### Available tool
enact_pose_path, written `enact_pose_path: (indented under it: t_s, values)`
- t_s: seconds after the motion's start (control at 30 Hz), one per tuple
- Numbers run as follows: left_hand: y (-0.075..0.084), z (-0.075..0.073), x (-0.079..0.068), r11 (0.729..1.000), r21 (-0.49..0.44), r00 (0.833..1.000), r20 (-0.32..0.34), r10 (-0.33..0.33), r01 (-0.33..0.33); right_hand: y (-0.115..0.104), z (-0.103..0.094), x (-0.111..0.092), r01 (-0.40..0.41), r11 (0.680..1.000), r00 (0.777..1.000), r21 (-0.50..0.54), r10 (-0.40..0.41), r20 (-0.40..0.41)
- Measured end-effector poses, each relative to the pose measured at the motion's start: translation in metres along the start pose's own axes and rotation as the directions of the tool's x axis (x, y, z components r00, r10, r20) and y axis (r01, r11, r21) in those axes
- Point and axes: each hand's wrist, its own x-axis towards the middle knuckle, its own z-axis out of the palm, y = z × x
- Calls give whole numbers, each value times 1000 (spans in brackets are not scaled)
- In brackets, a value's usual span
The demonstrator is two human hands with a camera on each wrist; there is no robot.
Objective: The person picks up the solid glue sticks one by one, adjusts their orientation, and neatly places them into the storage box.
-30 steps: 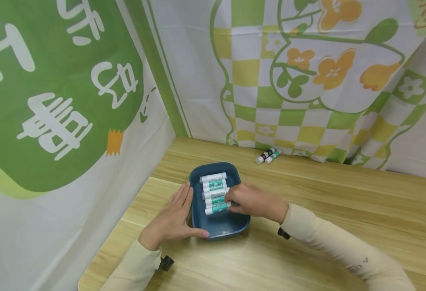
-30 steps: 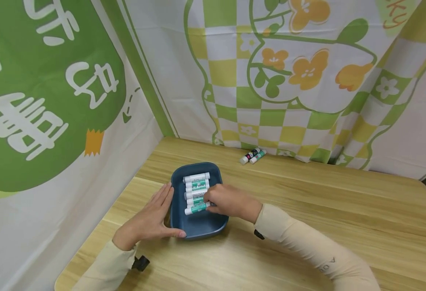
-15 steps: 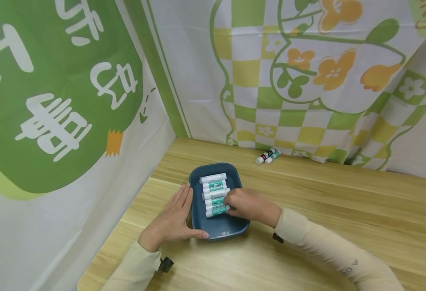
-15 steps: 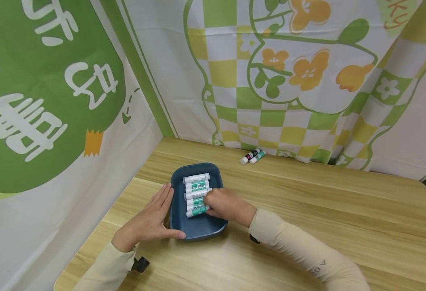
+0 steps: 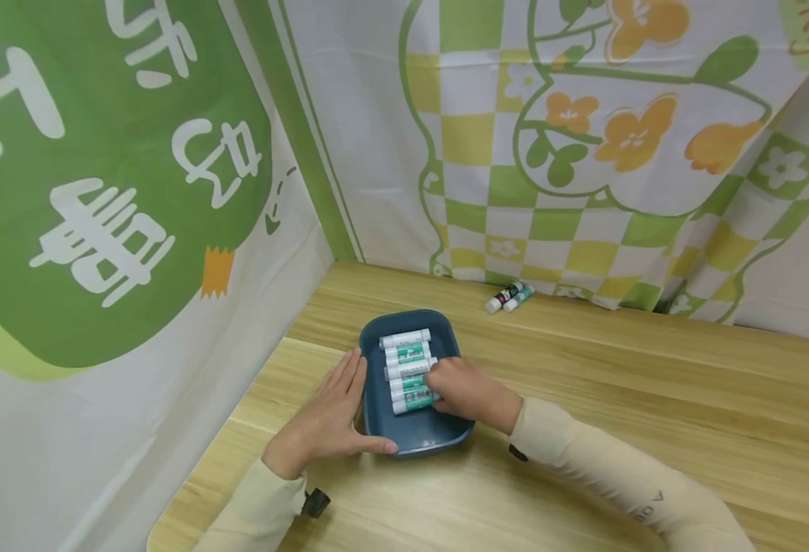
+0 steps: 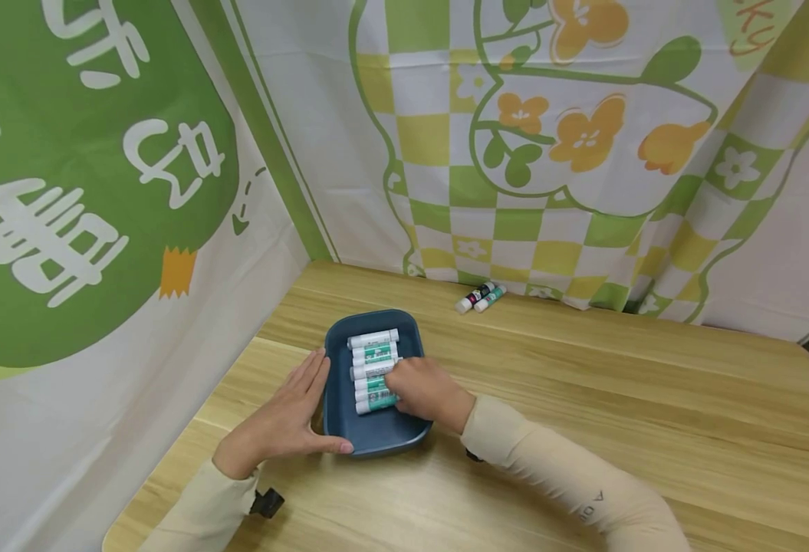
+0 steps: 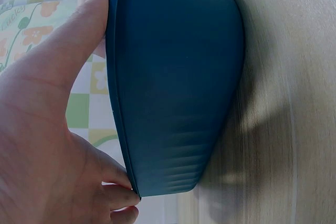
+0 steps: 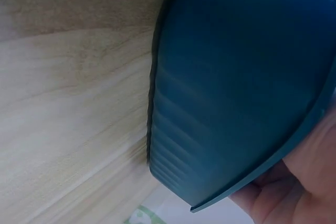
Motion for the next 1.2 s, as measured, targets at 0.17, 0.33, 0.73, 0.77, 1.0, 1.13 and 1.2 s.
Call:
enact_pose_path:
  t_s: [0.17, 0.33, 0.73, 0.77, 1.0, 1.13, 1.2]
  values:
    - [0, 1, 0, 1000, -4, 1000, -4, 6, -6, -3, 0, 1, -12, 998, 1000, -69, 13, 13]
    - [0, 1, -1, 1000, 0, 1000, -16, 15, -15, -4, 0, 2, -20, 994, 999, -103, 23, 29]
    - [0, 1, -1, 1000, 0, 1000, -18, 12, -12, 6, -19, 0, 15, 999, 999, -40, -16, -28]
    - [0, 1, -1, 1000, 0, 1000, -18, 11, -11, 8, -22, -1, 23, 999, 999, -49, -25, -47]
    - [-1, 1, -2, 1000, -15, 1000, -17, 11, -11, 30, -42, -9, 53, 998, 987, -29, -57, -148]
    - [-1, 1, -1, 1000, -6, 1000, -19, 13, -13, 51, -48, -18, -10, 999, 982, -34, 3, -191]
    - [-1, 2, -1, 1000, 0, 1000, -18, 13, -13, 65, -49, -22, -55, 998, 981, -14, 52, -188]
